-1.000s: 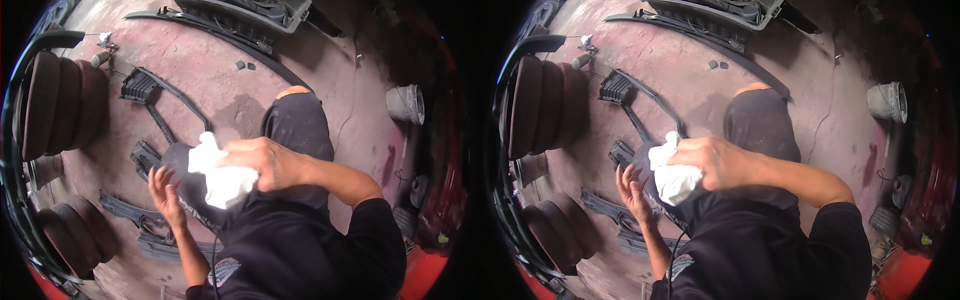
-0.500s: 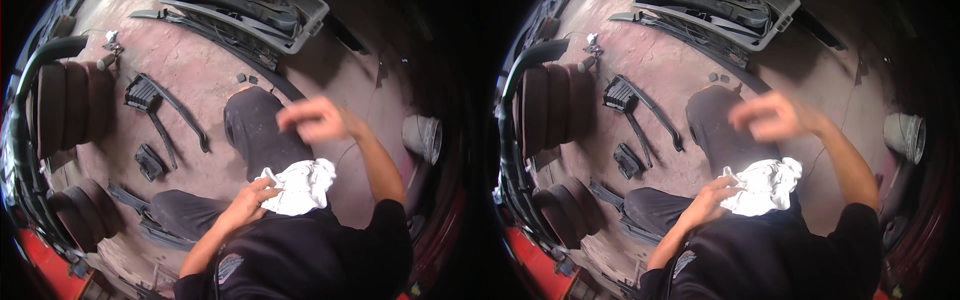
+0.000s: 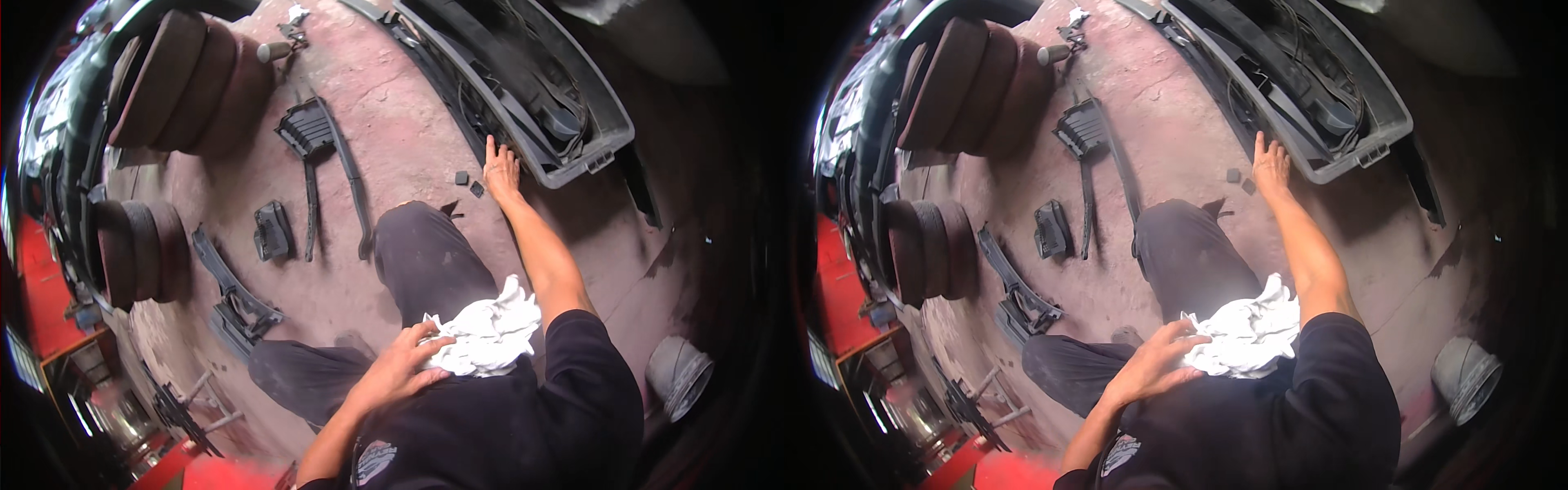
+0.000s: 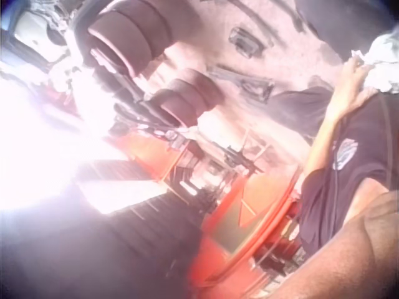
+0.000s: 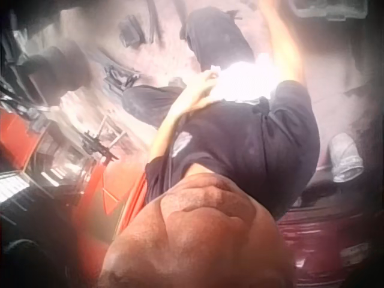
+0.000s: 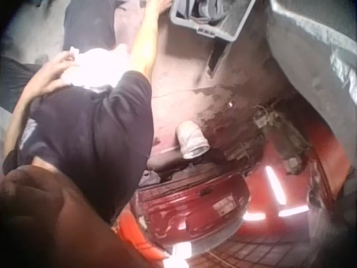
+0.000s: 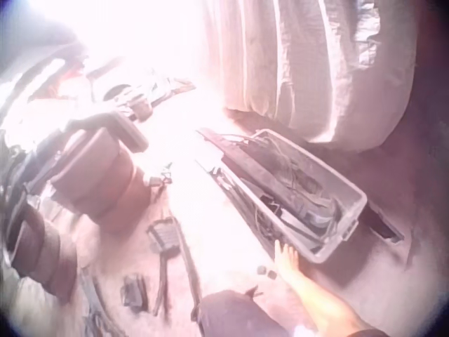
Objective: The person wipes various disassembled black plastic car parts with a white cloth. They handle multiple items including a grille, a long trim piece, and smaller components, cleaning them one by one in a workshop setting.
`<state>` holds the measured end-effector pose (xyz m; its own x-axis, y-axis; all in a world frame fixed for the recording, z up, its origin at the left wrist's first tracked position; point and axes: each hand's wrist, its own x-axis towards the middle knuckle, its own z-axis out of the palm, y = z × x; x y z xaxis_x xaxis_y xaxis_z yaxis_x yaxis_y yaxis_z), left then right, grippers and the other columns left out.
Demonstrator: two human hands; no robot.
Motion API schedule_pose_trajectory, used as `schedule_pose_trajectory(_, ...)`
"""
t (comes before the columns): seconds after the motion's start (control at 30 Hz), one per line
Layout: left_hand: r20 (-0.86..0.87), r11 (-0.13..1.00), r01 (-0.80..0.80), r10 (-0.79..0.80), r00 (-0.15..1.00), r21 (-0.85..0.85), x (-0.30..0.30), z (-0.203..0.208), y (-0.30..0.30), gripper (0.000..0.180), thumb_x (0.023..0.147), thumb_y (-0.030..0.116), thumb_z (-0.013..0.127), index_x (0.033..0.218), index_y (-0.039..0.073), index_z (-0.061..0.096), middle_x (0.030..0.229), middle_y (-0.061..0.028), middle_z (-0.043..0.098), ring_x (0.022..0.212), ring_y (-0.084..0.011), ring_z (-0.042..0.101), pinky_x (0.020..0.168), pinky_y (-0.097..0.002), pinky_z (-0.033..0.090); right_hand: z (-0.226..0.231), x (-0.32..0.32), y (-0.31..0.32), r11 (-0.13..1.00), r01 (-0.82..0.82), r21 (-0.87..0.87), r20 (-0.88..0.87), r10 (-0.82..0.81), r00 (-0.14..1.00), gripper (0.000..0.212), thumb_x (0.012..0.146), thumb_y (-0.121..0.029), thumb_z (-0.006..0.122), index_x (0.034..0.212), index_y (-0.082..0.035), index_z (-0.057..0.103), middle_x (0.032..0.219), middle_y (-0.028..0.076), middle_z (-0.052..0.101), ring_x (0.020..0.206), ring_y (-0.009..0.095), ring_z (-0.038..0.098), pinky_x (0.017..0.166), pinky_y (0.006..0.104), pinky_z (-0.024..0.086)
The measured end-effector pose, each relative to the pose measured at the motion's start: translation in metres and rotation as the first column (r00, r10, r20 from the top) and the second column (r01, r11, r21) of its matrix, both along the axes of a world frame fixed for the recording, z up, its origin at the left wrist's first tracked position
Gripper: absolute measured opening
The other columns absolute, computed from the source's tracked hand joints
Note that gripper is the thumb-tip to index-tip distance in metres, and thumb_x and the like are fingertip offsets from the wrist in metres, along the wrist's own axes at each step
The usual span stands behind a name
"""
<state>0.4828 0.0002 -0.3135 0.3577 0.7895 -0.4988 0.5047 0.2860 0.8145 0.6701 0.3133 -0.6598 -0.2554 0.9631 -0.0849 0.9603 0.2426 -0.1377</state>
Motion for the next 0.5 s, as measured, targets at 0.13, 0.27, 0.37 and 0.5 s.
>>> schedule_pose_trajectory(0.13,-0.080,1.000,-0.025,0.025,0.996,-0.001,0.007,0.000,-0.014,0.051,0.095,0.029,0.071,0.142,0.013,0.058,0.145,-0.0216,0.049,0.132,-0.0400,0.050,0.107,-0.0463,0.046,0.015,-0.005,-0.001,0.999,-0.030,-0.029,-0.061,0.028,0.998,0.076,0.089,-0.013,0.067,0.158,-0.014,0.036,0.123,0.027,0.053,0.111,0.043,0.060,0.093,0.0532,0.052)
schedule_pose_trajectory(0.27,-0.124,1.000,-0.023,0.023,0.992,0.002,0.005,0.001,-0.013,0.053,0.097,0.032,0.068,0.145,0.014,0.056,0.146,-0.0221,0.048,0.133,-0.0401,0.049,0.107,-0.0472,0.046,0.014,-0.002,0.006,0.999,0.003,0.038,-0.153,0.003,0.988,0.077,0.086,-0.009,0.067,0.156,-0.020,0.038,0.116,0.026,0.052,0.101,0.047,0.062,0.084,0.0537,0.055)
schedule_pose_trajectory(0.37,-0.100,1.000,-0.017,0.019,0.995,0.016,-0.003,-0.004,-0.009,0.058,0.095,0.039,0.069,0.146,0.015,0.054,0.146,-0.0225,0.049,0.133,-0.0408,0.050,0.106,-0.0477,0.047,0.039,0.003,0.002,0.999,-0.023,0.038,-0.238,0.032,0.971,0.071,0.085,-0.006,0.065,0.152,-0.017,0.045,0.114,0.025,0.053,0.100,0.044,0.063,0.086,0.0519,0.055)
schedule_pose_trajectory(0.5,-0.049,0.998,0.055,-0.055,0.997,0.016,-0.025,0.001,0.014,0.066,0.089,0.048,0.073,0.143,0.013,0.057,0.144,-0.0225,0.052,0.130,-0.0408,0.053,0.106,-0.0477,0.047,0.104,0.012,-0.010,0.984,-0.158,-0.085,-0.479,0.099,0.872,0.063,0.084,-0.002,0.059,0.146,-0.007,0.054,0.116,0.019,0.060,0.104,0.034,0.065,0.095,0.0408,0.052)
